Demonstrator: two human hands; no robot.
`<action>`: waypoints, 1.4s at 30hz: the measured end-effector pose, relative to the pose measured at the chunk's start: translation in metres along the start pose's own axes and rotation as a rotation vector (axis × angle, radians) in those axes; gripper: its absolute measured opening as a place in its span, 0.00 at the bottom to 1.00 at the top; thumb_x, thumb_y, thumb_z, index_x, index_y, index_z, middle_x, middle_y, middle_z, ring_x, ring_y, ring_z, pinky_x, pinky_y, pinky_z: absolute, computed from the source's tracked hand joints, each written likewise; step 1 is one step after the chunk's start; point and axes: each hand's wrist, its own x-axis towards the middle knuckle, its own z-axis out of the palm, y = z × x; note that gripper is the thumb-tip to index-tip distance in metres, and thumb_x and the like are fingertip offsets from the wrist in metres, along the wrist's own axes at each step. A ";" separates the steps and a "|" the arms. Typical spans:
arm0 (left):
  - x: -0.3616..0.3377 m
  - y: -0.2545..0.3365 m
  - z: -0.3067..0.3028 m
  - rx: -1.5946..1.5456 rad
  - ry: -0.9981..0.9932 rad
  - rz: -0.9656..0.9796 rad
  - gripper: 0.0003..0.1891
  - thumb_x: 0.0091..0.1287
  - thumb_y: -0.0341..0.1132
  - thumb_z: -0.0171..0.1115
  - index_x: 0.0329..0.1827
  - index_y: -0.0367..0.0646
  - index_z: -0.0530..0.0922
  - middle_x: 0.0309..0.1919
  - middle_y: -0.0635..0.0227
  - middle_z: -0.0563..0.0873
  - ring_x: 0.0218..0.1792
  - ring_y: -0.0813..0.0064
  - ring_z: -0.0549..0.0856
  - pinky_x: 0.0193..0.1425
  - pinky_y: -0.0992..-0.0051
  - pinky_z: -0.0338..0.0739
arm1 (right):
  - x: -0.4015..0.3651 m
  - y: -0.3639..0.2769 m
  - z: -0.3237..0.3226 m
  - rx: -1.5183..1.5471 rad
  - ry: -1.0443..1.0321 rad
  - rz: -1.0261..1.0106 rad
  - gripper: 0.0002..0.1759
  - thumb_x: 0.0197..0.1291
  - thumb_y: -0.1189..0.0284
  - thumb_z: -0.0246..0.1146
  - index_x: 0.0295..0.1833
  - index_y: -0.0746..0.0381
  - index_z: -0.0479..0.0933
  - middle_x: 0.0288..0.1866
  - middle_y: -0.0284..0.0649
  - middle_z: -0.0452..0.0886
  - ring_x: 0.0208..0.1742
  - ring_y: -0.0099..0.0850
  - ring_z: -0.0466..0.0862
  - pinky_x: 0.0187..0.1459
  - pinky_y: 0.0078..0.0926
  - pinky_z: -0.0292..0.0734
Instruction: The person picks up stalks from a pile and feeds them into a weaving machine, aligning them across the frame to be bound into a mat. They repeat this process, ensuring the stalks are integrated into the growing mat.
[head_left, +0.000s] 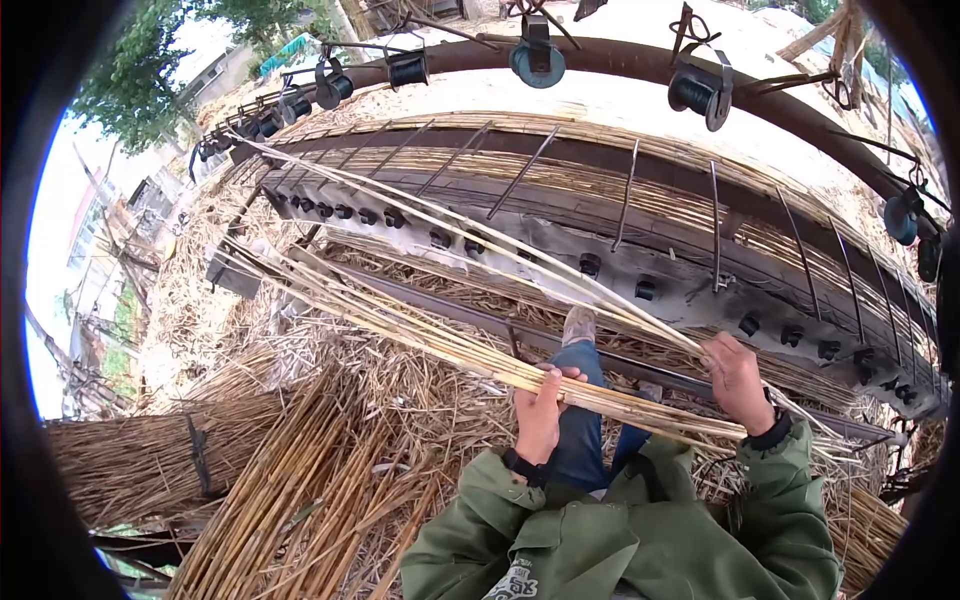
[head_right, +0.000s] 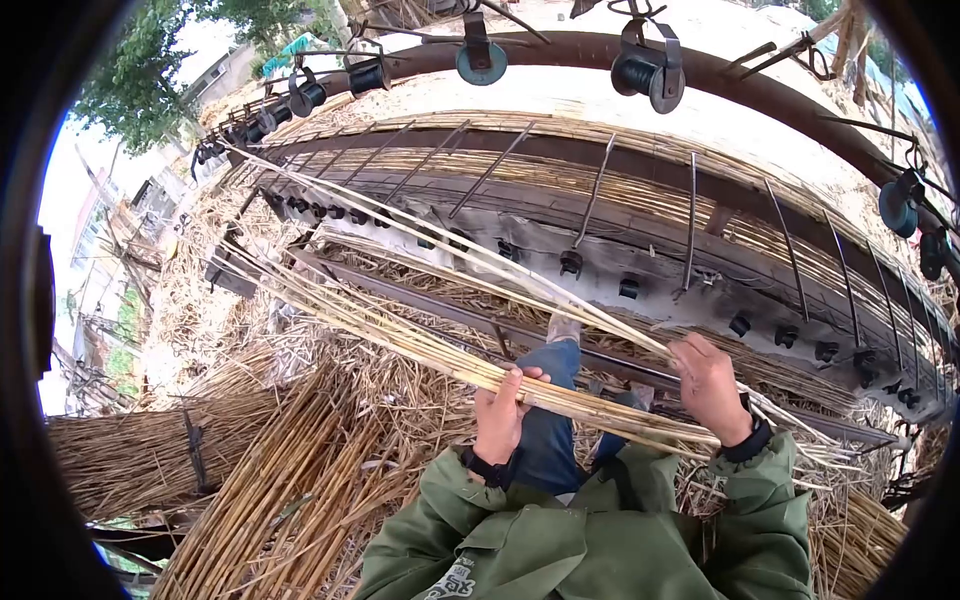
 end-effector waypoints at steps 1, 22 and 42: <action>0.000 -0.002 -0.001 -0.003 0.017 0.017 0.07 0.71 0.34 0.54 0.42 0.40 0.73 0.40 0.61 0.84 0.43 0.67 0.86 0.35 0.78 0.82 | -0.001 -0.001 -0.016 -0.067 0.050 -0.008 0.12 0.49 0.87 0.57 0.42 0.70 0.74 0.34 0.49 0.73 0.34 0.48 0.76 0.34 0.36 0.72; -0.003 -0.018 -0.010 -0.012 0.041 0.138 0.08 0.71 0.32 0.53 0.44 0.34 0.71 0.38 0.58 0.82 0.41 0.65 0.85 0.45 0.71 0.83 | 0.007 -0.024 -0.110 -0.230 0.094 -0.062 0.10 0.50 0.85 0.54 0.41 0.70 0.74 0.33 0.50 0.72 0.29 0.49 0.74 0.30 0.36 0.68; -0.026 0.012 -0.019 0.110 0.063 0.220 0.09 0.71 0.31 0.52 0.41 0.31 0.73 0.37 0.56 0.84 0.38 0.66 0.85 0.45 0.70 0.80 | -0.019 0.011 -0.127 -0.700 0.249 0.062 0.13 0.49 0.87 0.55 0.43 0.70 0.74 0.37 0.47 0.72 0.39 0.47 0.75 0.37 0.40 0.70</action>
